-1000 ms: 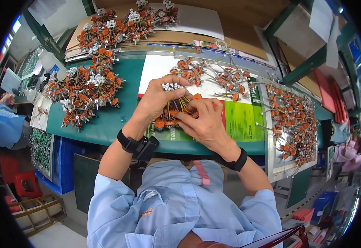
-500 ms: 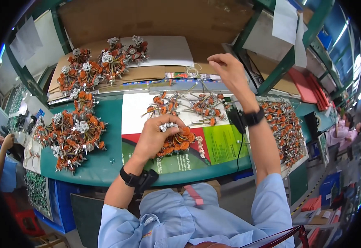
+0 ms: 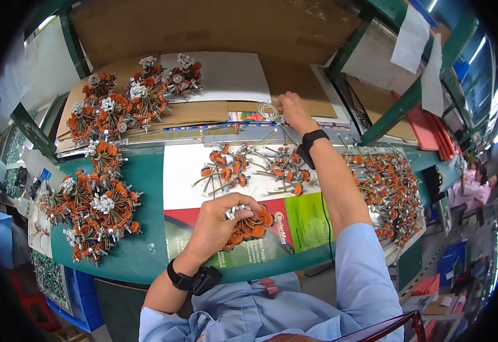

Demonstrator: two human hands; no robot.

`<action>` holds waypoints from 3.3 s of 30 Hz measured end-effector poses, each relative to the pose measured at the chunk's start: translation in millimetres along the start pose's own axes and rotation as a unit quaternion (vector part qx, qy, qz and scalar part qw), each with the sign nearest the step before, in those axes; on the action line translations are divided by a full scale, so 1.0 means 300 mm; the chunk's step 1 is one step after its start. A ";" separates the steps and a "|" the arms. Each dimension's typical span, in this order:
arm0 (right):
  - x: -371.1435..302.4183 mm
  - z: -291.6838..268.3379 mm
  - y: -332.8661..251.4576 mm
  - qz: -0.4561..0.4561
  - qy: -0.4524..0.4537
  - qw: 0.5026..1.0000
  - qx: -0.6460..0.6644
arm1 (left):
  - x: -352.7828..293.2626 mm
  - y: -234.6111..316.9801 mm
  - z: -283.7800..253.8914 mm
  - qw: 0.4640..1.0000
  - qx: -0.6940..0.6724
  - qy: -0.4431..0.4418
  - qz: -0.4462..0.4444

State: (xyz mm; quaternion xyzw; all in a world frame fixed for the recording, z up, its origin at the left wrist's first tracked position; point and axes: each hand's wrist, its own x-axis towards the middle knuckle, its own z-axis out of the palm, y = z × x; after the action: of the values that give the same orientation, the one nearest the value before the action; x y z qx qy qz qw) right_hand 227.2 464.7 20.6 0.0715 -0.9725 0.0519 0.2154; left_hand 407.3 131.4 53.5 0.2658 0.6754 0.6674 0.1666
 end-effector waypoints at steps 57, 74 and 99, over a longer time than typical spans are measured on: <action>-0.733 -0.240 -0.833 0.042 0.079 0.901 0.426 | -0.098 -0.043 0.067 0.998 0.022 0.040 0.043; -0.716 -0.253 -0.782 0.071 -0.005 0.900 0.429 | 0.078 0.082 0.024 0.894 0.362 -0.202 0.168; -0.694 -0.208 -0.711 0.071 0.058 0.862 0.498 | 0.046 -0.018 0.007 0.925 0.312 -0.118 0.185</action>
State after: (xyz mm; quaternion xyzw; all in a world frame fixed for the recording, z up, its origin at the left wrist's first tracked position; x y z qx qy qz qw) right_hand 474.1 287.2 3.1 0.0970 -0.8052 0.5487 0.2029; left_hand 396.5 141.3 49.8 0.5010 0.7638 0.4061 0.0277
